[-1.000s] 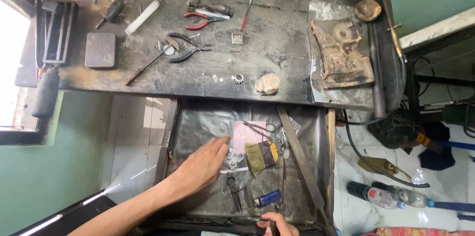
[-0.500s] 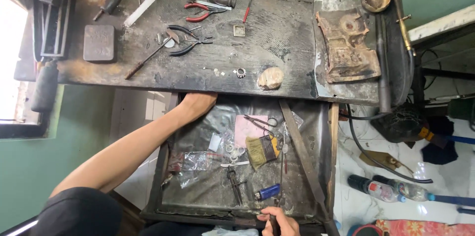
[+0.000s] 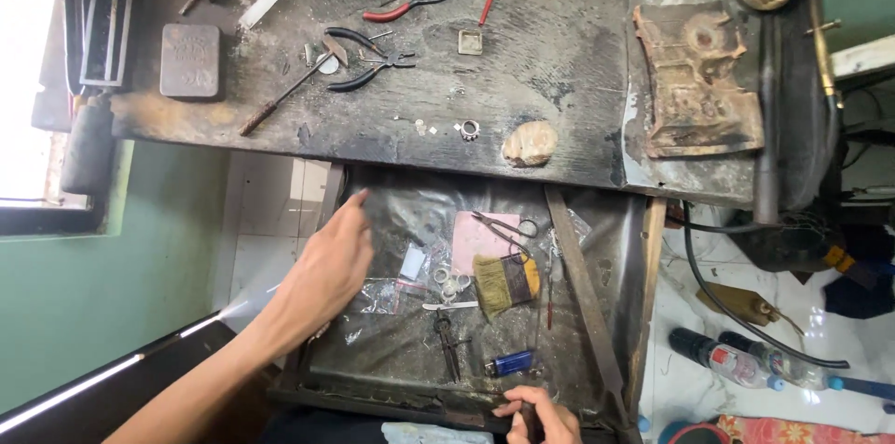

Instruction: Using a jeweler's saw to cut a small metal component on a bench pin

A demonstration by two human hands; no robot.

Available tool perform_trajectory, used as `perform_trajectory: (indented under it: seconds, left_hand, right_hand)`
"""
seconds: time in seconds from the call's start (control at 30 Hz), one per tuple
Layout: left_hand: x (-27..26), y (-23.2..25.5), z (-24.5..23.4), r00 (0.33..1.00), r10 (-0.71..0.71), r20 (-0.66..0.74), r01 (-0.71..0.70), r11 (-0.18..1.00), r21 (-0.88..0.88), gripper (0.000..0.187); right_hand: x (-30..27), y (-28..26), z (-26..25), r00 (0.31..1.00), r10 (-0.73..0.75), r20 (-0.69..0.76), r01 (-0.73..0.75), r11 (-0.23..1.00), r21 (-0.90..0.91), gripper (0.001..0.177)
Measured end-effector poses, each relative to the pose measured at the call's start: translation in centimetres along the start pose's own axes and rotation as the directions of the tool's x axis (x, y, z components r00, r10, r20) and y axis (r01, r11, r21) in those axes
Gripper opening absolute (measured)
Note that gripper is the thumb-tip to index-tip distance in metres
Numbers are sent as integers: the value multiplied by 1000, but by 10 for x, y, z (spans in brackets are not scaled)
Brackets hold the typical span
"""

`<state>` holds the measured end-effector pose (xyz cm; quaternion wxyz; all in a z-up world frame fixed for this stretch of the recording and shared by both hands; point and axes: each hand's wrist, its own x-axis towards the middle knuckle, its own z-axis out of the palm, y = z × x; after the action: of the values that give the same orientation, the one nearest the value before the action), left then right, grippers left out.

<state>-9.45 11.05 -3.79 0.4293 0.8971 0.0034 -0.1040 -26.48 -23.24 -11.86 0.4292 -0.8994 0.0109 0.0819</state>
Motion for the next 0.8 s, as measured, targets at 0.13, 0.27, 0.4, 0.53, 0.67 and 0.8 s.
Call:
perform_trajectory:
  seconds: [0.13,0.27,0.4,0.53,0.67,0.8]
  left_hand:
    - [38,-32,41,988,-73,134,33,959,280,20]
    - [24,-32,64,982,-29,185,-80,826,557,29]
    - [-9,-27,76,989,-29,144,-27,928,373,26]
    - [33,-50,77,997,63,-37,-24,760,649,22]
    - [23,-31,68,998,-45,43,11,805,593,30]
    - [-18,-7,52,994,-22,105,-16,938,345,28]
  right_hand:
    - [20,-15,-6,977,192,90,-190,981,-38,23]
    - [27,-44,-16,994,110,-10,-110,980,-167,26]
    - [37,-50,-20,995,79,-65,-86,990,-111,23]
    - [54,-44,-34,997,-69,40,68,997,29,20]
    - [52,-62,-33,997,7,-80,-17,992,-127,24]
    - [55,-65,-26,970,-154,-189,136,985,-105,22]
